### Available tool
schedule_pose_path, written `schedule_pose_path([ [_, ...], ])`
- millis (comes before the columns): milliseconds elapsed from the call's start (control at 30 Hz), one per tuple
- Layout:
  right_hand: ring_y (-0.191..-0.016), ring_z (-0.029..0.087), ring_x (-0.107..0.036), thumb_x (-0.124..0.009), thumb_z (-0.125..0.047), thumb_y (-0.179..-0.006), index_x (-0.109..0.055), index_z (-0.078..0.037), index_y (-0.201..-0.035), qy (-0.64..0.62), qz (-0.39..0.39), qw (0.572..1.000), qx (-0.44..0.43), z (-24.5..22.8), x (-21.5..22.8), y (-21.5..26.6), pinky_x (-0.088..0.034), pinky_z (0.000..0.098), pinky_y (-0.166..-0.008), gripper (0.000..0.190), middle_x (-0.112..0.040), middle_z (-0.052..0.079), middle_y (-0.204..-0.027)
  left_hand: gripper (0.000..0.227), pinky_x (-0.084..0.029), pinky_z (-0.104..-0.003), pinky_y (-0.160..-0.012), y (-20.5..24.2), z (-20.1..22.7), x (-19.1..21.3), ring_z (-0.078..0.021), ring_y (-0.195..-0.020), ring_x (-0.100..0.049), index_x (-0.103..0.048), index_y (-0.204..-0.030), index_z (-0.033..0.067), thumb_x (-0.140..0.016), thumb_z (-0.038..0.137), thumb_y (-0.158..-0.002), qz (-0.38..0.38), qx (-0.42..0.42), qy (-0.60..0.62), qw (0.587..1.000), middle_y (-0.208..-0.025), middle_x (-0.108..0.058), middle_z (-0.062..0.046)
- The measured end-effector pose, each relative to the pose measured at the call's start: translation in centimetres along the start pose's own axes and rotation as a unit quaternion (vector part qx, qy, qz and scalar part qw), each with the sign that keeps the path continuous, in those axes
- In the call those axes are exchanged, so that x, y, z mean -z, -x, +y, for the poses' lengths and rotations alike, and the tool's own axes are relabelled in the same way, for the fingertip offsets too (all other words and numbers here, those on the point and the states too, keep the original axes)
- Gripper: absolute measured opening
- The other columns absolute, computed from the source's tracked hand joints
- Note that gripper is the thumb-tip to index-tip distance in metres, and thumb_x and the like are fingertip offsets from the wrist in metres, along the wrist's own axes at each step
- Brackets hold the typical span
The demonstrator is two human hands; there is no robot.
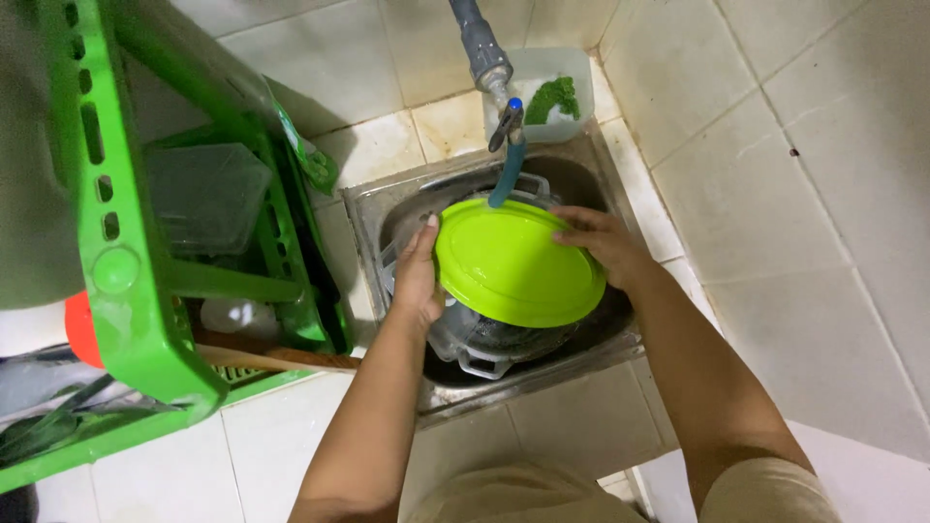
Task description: Washing various dishes, containers, and a wooden cutting board in a kitchen sink.
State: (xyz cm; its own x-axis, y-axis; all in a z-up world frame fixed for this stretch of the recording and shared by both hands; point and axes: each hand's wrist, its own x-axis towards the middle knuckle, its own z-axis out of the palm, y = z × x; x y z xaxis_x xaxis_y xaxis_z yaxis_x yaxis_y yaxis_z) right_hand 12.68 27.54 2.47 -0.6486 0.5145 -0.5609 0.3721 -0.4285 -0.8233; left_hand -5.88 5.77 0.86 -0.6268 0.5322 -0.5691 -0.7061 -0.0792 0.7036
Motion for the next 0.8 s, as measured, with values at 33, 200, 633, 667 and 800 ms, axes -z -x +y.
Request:
schedule_pose_path([
  [33,-0.110,0.025,-0.070,-0.076,-0.009,-0.085,-0.066,-0.010,-0.135,0.027,-0.036,0.999,0.026,-0.1,0.2,-0.8,-0.058,0.0380,-0.095,0.051,-0.070,0.012,-0.129,0.042,-0.059,-0.034,-0.083,0.0,0.6,0.0,-0.0182,-0.098,-0.069,-0.061,-0.128,0.0069,-0.063,0.039,-0.099,-0.037,0.039,0.035,0.998,-0.110,-0.072,-0.006],
  [200,-0.122,0.030,-0.069,-0.069,-0.030,-0.098,-0.064,-0.019,-0.139,0.298,0.033,0.921,0.247,0.4,-2.2,-5.2,-0.056,0.0435,-0.106,0.044,-0.068,0.013,-0.138,0.043,-0.048,-0.023,-0.054,0.2,0.9,0.1,-0.0109,-0.074,-0.061,-0.059,-0.132,0.0173,-0.056,0.049,-0.103,-0.055,0.083,0.008,0.995,-0.102,-0.072,-0.003],
  [633,-0.157,0.035,-0.035,-0.041,-0.049,-0.107,-0.039,-0.021,-0.161,0.544,0.036,0.743,0.389,0.7,-8.7,-2.2,-0.024,0.0643,-0.122,0.062,-0.038,0.010,-0.168,0.059,-0.059,-0.038,-0.092,2.8,0.6,0.9,-0.0225,-0.117,-0.066,-0.047,-0.145,0.0145,-0.038,0.055,-0.104,-0.041,0.036,0.125,0.991,-0.135,-0.064,-0.009],
  [667,-0.157,0.035,-0.035,-0.041,-0.049,-0.107,-0.039,-0.021,-0.161,0.543,0.036,0.742,0.390,1.2,-8.7,-2.7,-0.024,0.0643,-0.122,0.062,-0.038,0.010,-0.168,0.059,-0.059,-0.038,-0.092,3.0,0.8,0.9,-0.0225,-0.117,-0.066,-0.047,-0.145,0.0145,-0.038,0.055,-0.104,-0.041,0.035,0.125,0.991,-0.135,-0.064,-0.009],
  [800,-0.152,0.040,-0.028,-0.044,-0.062,-0.101,-0.035,-0.019,-0.159,0.588,0.152,0.764,0.217,-0.4,-11.7,-1.0,-0.018,0.0668,-0.118,0.073,-0.030,0.016,-0.163,0.057,-0.054,-0.042,-0.093,3.1,0.1,-0.1,-0.0259,-0.118,-0.064,-0.045,-0.145,0.0155,-0.038,0.054,-0.103,-0.037,0.023,0.112,0.993,-0.134,-0.063,-0.010],
])
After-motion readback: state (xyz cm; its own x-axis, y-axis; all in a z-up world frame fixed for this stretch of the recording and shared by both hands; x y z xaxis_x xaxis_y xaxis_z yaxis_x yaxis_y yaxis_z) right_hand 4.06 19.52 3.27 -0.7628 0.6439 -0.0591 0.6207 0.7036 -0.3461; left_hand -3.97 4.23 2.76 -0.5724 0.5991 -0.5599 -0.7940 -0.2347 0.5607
